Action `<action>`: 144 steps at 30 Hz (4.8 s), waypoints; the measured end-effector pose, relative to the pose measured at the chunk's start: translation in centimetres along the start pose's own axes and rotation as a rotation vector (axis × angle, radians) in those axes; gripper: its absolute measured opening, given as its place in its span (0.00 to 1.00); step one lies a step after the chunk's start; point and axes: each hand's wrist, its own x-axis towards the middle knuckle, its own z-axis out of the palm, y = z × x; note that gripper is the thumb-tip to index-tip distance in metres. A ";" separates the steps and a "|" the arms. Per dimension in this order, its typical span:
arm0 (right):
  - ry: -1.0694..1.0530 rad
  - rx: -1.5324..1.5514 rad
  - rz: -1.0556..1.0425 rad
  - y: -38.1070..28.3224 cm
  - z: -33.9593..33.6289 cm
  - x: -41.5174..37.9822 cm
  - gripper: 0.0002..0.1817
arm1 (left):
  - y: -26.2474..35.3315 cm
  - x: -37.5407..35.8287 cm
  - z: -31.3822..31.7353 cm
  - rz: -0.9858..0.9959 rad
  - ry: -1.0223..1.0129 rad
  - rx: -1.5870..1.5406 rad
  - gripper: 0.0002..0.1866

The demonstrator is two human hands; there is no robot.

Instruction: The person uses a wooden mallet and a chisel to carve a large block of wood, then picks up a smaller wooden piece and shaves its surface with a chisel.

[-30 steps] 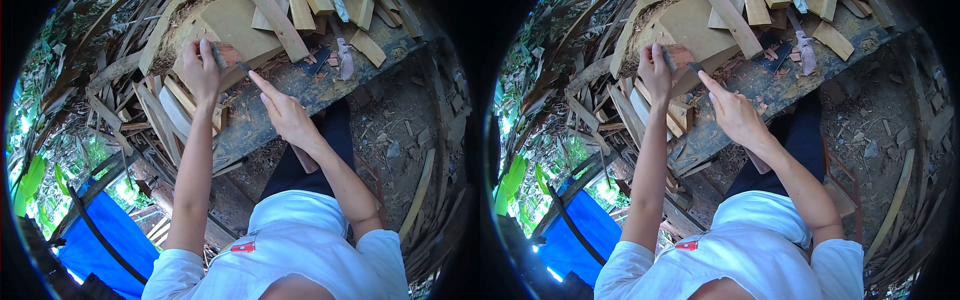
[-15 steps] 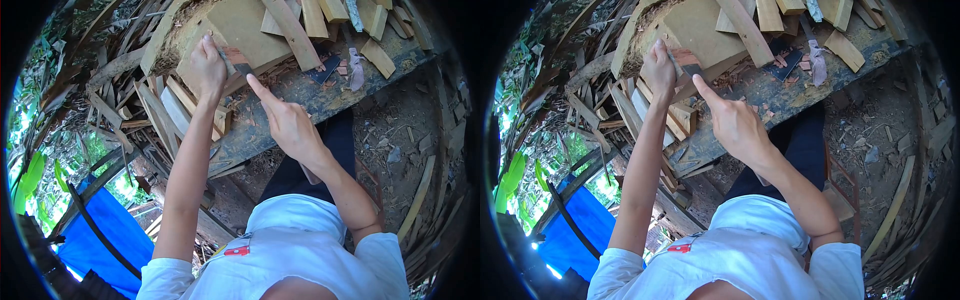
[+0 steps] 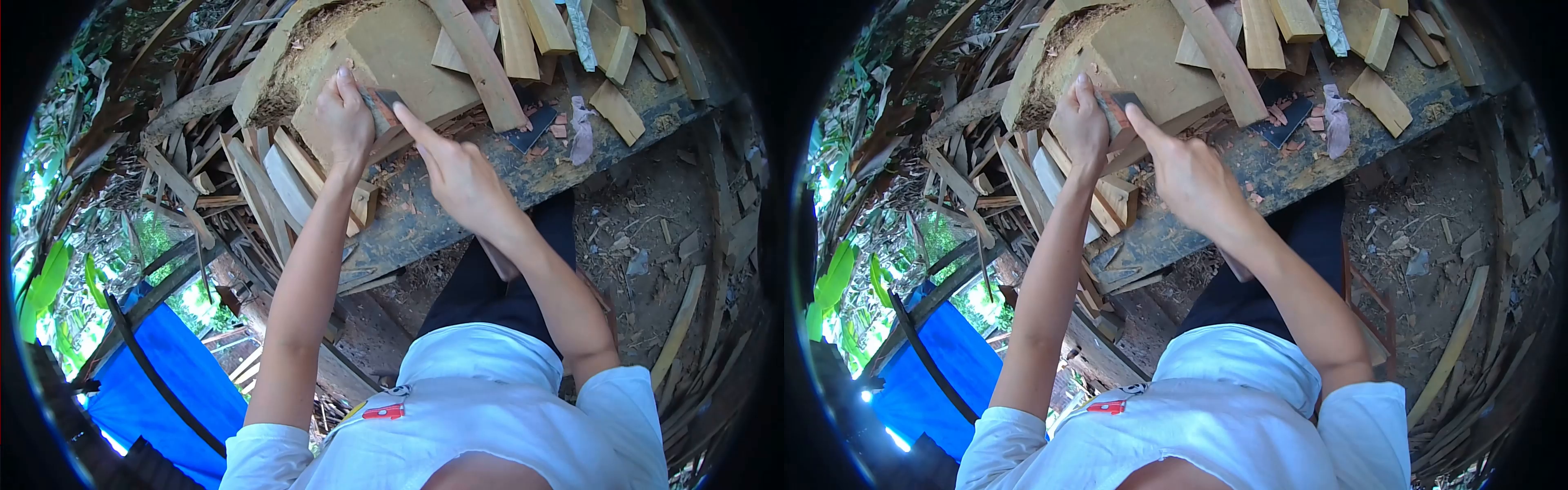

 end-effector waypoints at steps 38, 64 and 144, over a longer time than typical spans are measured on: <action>0.045 0.059 -0.055 1.4 -0.3 -4.1 0.29 | -0.5 0.3 0.1 0.048 -0.023 -0.071 0.26; 0.038 0.050 -0.030 1.6 0.4 -3.6 0.27 | -0.5 0.7 -0.1 0.075 -0.040 -0.016 0.27; 0.142 -0.004 -0.137 1.3 0.5 0.6 0.26 | -1.5 1.6 0.1 0.081 -0.007 -0.017 0.26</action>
